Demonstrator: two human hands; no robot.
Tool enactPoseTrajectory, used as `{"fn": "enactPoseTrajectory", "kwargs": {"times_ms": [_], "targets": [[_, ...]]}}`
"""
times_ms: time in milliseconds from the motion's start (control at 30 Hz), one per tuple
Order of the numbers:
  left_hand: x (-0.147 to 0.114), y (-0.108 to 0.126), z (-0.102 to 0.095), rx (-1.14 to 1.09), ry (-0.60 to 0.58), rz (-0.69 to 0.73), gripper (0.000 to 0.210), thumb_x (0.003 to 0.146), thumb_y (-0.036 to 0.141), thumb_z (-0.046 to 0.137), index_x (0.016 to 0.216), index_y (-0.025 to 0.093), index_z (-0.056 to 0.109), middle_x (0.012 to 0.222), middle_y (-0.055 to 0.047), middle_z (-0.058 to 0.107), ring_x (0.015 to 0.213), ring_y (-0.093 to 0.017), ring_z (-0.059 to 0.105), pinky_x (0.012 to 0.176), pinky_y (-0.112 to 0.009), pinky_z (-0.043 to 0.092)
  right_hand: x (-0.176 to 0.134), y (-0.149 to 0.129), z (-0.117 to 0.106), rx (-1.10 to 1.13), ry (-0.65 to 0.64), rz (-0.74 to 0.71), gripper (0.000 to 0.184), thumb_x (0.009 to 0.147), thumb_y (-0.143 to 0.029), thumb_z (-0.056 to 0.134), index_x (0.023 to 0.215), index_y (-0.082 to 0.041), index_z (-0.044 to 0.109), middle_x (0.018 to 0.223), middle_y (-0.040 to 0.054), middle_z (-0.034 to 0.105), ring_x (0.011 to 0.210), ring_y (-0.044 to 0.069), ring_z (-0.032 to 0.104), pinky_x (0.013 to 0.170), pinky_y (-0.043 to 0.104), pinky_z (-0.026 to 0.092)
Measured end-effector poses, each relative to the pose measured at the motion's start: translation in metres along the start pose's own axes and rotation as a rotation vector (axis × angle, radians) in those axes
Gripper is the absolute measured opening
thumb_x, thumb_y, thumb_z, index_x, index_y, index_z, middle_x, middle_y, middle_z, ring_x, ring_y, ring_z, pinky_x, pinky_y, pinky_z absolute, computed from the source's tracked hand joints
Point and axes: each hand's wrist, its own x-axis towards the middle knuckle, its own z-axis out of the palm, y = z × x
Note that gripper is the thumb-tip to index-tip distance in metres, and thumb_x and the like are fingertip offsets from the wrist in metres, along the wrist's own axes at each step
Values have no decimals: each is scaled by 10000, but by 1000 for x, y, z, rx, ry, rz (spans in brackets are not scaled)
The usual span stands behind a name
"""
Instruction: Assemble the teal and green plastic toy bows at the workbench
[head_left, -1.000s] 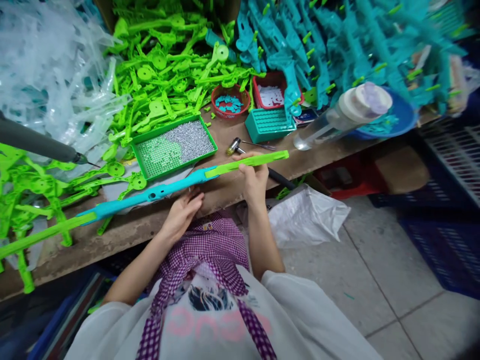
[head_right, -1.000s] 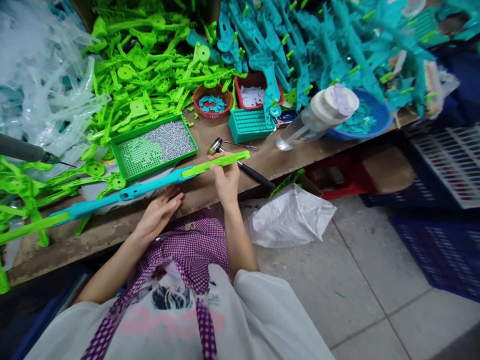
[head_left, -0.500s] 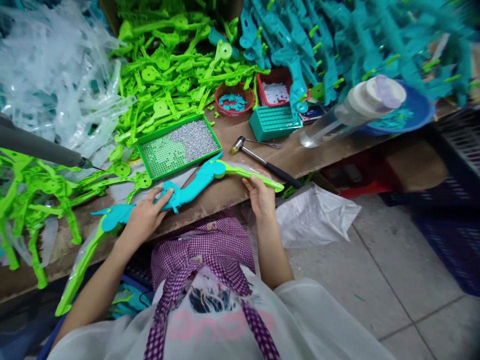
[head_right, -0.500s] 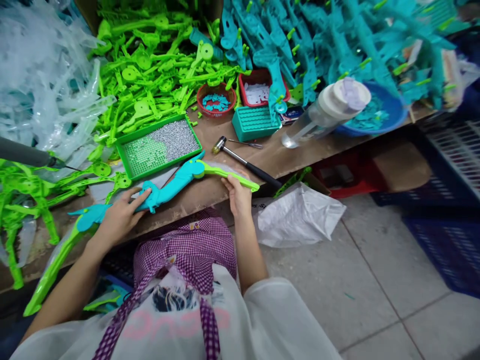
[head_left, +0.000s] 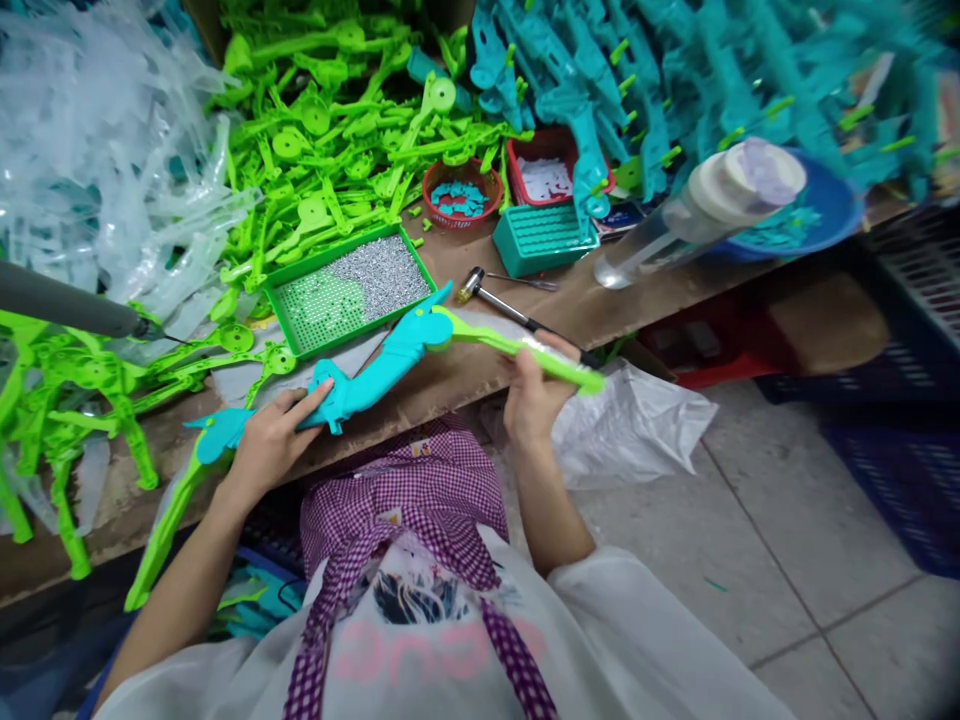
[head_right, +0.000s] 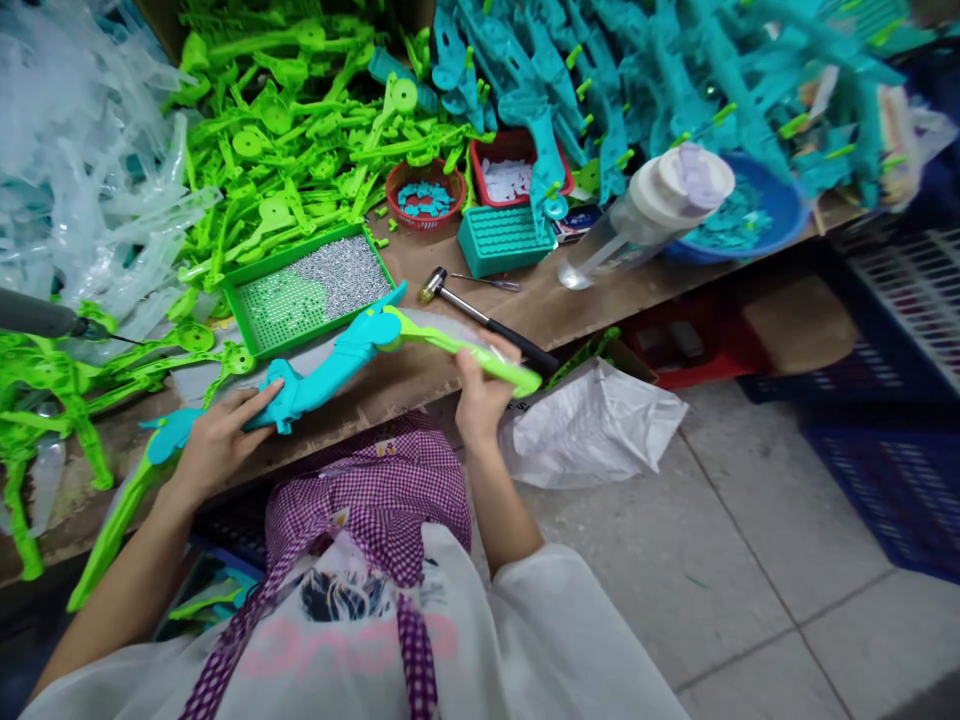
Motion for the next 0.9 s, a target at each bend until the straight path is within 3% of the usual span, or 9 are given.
{"fn": "enactPoseTrajectory", "kwargs": {"times_ms": [67,167,300,367,467,533,600,767,900], "targets": [[-5,2,0,-7,-6,18,466,927,328,512,1392,293,528,1154,-108,604,1015,-266,619,900,-417,520,13,-7,0,105,66,-17,353,744,-417,684,1040,-298,533,1029,-8,597,914,153,646,836,375,605],[-3,14,-12,-63,79,15,566,874,427,618,1406,277,494,1251,-125,532,1168,-298,552,1005,-464,472,22,-17,1,142,31,-7,326,739,-386,686,1024,-301,551,976,-19,611,826,135,653,802,362,614],[47,46,-34,-347,249,-66,682,847,516,628,1435,236,425,1383,-138,479,1290,-307,473,1074,-501,414,14,-20,5,153,23,-50,288,751,-349,688,1007,-305,565,969,-31,599,820,116,650,786,327,613],[91,61,-34,-594,161,-91,663,867,557,563,1416,206,441,1401,-140,495,1256,-290,512,1044,-472,445,9,-19,8,172,39,-68,304,736,-336,711,999,-297,565,953,-35,591,835,115,646,793,323,614],[151,78,-20,-862,-242,-250,465,867,558,538,1131,194,660,1148,-121,680,1094,-260,608,913,-368,517,5,-19,9,175,55,-77,312,733,-335,720,998,-284,564,976,-32,594,852,118,636,818,347,613],[172,86,-9,-1037,-406,-395,421,862,544,531,970,171,694,942,-115,726,902,-236,655,769,-331,544,5,-19,8,169,55,-74,301,739,-336,714,994,-279,565,997,-27,599,851,120,633,835,360,608],[177,90,-2,-1128,-403,-440,383,848,525,562,878,167,695,810,-89,723,752,-193,644,667,-287,526,7,-19,5,166,52,-65,295,741,-339,710,991,-277,565,980,-24,601,842,125,634,843,369,605],[168,88,0,-1101,-326,-325,397,847,542,592,724,172,665,658,-51,676,615,-137,579,562,-233,464,11,-15,0,161,47,-70,290,751,-343,696,1001,-286,561,954,-21,589,842,132,633,859,376,596],[171,88,3,-1212,-382,-515,352,847,505,602,766,169,668,679,-62,684,627,-156,609,590,-271,499,10,-10,-1,134,34,-56,294,758,-345,678,1017,-281,555,962,-12,575,832,132,625,840,371,597]]}}
